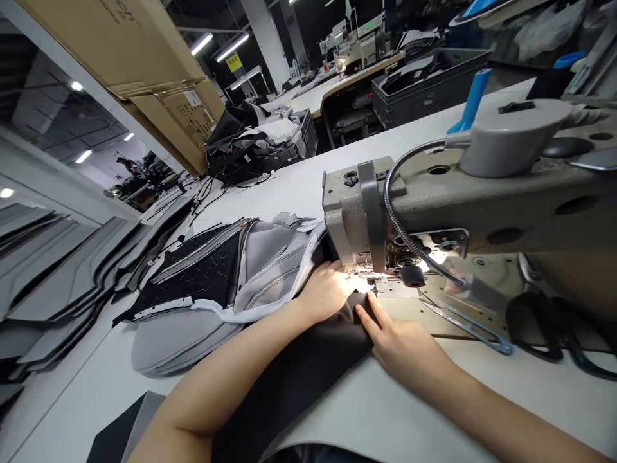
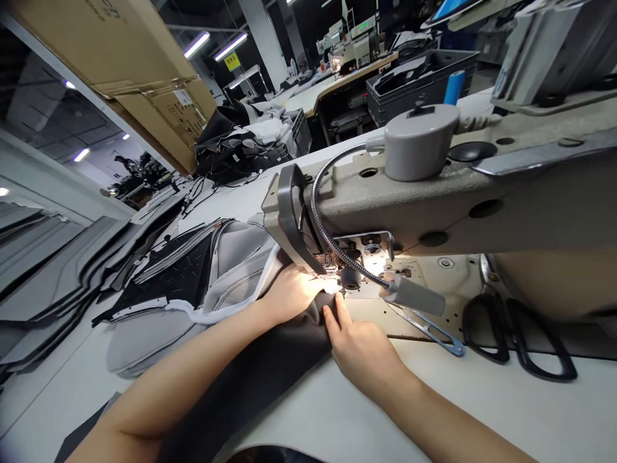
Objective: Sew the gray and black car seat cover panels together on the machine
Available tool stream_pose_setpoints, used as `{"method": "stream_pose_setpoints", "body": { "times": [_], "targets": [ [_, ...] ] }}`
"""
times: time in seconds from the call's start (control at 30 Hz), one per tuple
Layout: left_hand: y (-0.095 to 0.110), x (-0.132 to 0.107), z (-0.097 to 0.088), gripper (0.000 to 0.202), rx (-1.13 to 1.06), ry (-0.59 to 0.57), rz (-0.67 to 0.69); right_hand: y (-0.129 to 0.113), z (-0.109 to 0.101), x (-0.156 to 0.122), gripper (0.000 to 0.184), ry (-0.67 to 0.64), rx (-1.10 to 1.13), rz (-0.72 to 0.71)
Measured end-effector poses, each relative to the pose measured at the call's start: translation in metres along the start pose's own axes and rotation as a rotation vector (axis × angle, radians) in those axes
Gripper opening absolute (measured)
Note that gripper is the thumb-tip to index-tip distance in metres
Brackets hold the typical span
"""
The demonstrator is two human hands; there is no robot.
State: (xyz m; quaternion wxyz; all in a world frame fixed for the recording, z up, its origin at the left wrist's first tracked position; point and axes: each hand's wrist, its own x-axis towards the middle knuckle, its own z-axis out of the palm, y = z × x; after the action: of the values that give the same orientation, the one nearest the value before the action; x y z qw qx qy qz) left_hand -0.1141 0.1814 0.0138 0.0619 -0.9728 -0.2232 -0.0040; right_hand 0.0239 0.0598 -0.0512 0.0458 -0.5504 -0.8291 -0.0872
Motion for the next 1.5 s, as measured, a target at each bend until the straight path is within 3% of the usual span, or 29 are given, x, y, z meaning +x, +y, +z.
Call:
{"method": "stream_pose_setpoints", "body": {
  "times": [0.13, 0.4, 0.67, 0.87, 1.13, 1.23, 1.3, 1.37, 1.43, 1.5],
  "targets": [
    [-0.001, 0.006, 0.001, 0.022, -0.119, -0.006, -0.030, -0.003, -0.002, 0.001, 0.054, 0.025, -0.045, -0.017],
    [0.021, 0.006, -0.003, 0.027, -0.134, -0.117, 0.121, -0.016, 0.001, 0.001, 0.044, 0.279, -0.169, -0.065],
    [0.027, 0.008, 0.004, 0.025, -0.050, -0.132, 0.052, -0.022, -0.001, 0.001, 0.052, 0.216, -0.127, 0.050],
    [0.025, 0.014, 0.009, 0.022, 0.013, -0.168, 0.060, -0.017, -0.003, 0.001, 0.055, 0.279, -0.028, 0.071],
    [0.026, 0.014, 0.014, 0.019, 0.028, -0.173, 0.057, -0.016, -0.001, 0.004, 0.040, 0.238, -0.021, 0.027],
    [0.026, 0.016, 0.009, 0.021, 0.012, -0.168, 0.046, -0.012, -0.004, 0.005, 0.034, 0.282, -0.012, -0.005],
    [0.026, 0.007, -0.004, 0.022, 0.001, -0.126, 0.054, -0.008, -0.007, 0.005, 0.029, 0.332, 0.013, -0.008],
    [0.027, -0.020, -0.019, 0.027, -0.041, -0.054, 0.082, -0.006, -0.009, 0.005, 0.027, 0.374, 0.035, 0.008],
    [0.030, -0.067, -0.031, 0.033, -0.119, 0.004, 0.031, -0.004, -0.009, 0.005, 0.032, 0.417, 0.114, -0.010],
    [0.034, -0.126, -0.033, 0.040, -0.199, -0.015, -0.172, -0.002, -0.005, 0.004, 0.044, 0.416, 0.264, -0.093]
  ]
}}
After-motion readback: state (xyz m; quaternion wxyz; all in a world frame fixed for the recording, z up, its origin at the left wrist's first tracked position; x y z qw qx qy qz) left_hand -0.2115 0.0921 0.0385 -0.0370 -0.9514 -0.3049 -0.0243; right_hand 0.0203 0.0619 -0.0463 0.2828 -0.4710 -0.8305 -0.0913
